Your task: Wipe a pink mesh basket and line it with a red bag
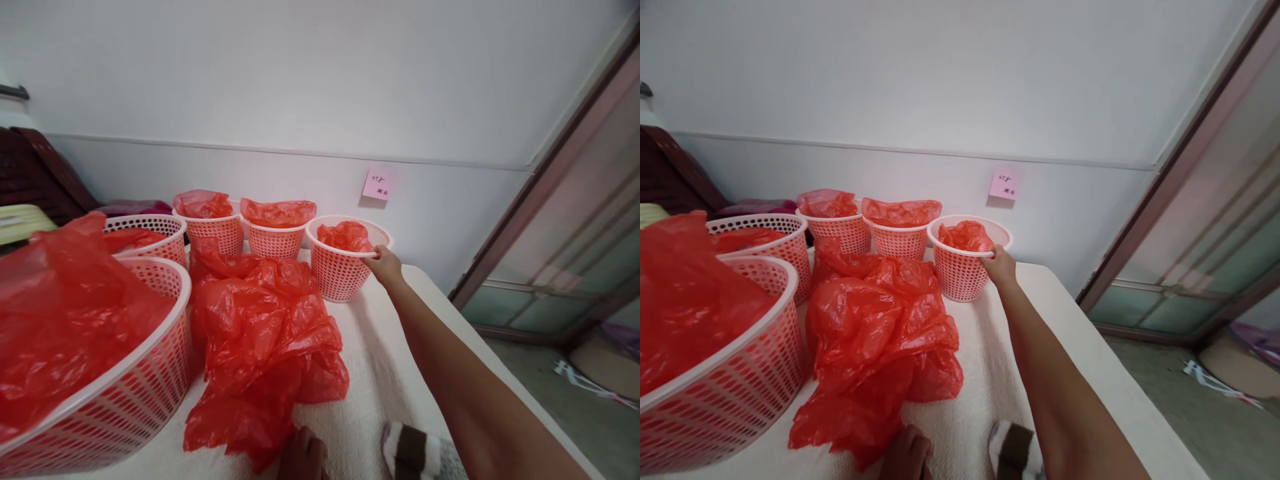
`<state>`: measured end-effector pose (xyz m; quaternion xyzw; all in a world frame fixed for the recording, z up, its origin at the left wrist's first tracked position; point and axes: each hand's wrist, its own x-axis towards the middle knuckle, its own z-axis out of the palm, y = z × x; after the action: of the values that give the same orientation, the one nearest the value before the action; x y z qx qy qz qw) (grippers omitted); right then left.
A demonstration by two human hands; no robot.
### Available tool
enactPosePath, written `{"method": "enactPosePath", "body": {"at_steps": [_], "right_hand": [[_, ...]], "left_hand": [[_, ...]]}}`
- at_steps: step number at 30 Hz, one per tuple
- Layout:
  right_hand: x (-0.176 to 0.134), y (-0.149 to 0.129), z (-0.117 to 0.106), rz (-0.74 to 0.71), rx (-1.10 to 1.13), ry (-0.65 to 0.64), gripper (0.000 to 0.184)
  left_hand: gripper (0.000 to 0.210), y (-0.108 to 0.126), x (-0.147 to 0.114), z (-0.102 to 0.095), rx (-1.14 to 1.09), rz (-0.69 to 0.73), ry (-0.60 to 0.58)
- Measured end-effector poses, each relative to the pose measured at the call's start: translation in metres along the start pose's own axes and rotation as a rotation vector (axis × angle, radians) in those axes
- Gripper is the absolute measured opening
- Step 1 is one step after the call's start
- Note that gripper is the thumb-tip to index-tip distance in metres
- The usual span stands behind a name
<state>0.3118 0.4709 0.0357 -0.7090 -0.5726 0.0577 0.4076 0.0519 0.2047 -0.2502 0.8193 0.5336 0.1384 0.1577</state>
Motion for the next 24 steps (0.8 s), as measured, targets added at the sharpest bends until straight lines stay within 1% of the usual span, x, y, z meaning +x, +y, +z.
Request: {"method": "enactPosePath", "body": {"at_steps": [2,4,8,10,12,14,16,18,21,22,24], "right_hand": [[-0.001,0.002,0.000,0.011,0.017,-0.031,0.035],[-0.005,0.002,0.000,0.011,0.032,-0.050,0.048],[-0.024,-0.006,0.003,-0.014,0.068,-0.015,0.069],[-0.041,-0.009,0.008,-0.012,0.098,0.011,0.073],[-0.064,-0.008,0.015,-0.010,0.126,0.014,0.072],[-0.094,-0.003,0.023,-0.028,0.148,-0.014,0.068],[-0.133,0.006,0.029,-0.058,0.159,-0.079,0.064],[-0.180,0.018,0.029,-0.081,0.155,-0.134,0.054],[-0.258,0.041,0.023,-0.130,0.130,-0.167,0.043],[-0.283,0.051,0.021,-0.164,0.111,-0.174,0.042],[-0.330,0.072,0.019,-0.349,-0.035,-0.137,0.038]], "left_hand": [[0.038,0.002,0.000,-0.002,0.003,-0.002,-0.011],[0.038,0.003,-0.001,-0.004,0.006,-0.008,-0.019],[0.039,0.007,0.000,-0.009,0.000,-0.024,-0.036],[0.040,0.008,0.001,-0.012,-0.009,-0.034,-0.045],[0.040,0.011,0.001,-0.016,-0.024,-0.044,-0.051],[0.039,0.014,0.001,-0.021,-0.043,-0.052,-0.055],[0.038,0.017,-0.001,-0.027,-0.063,-0.065,-0.059],[0.035,0.021,-0.003,-0.034,-0.086,-0.079,-0.063],[0.032,0.029,-0.007,-0.045,-0.118,-0.100,-0.048],[0.033,0.031,-0.009,-0.049,-0.124,-0.110,-0.037],[0.034,0.036,-0.013,-0.054,-0.128,-0.129,-0.011]]}}
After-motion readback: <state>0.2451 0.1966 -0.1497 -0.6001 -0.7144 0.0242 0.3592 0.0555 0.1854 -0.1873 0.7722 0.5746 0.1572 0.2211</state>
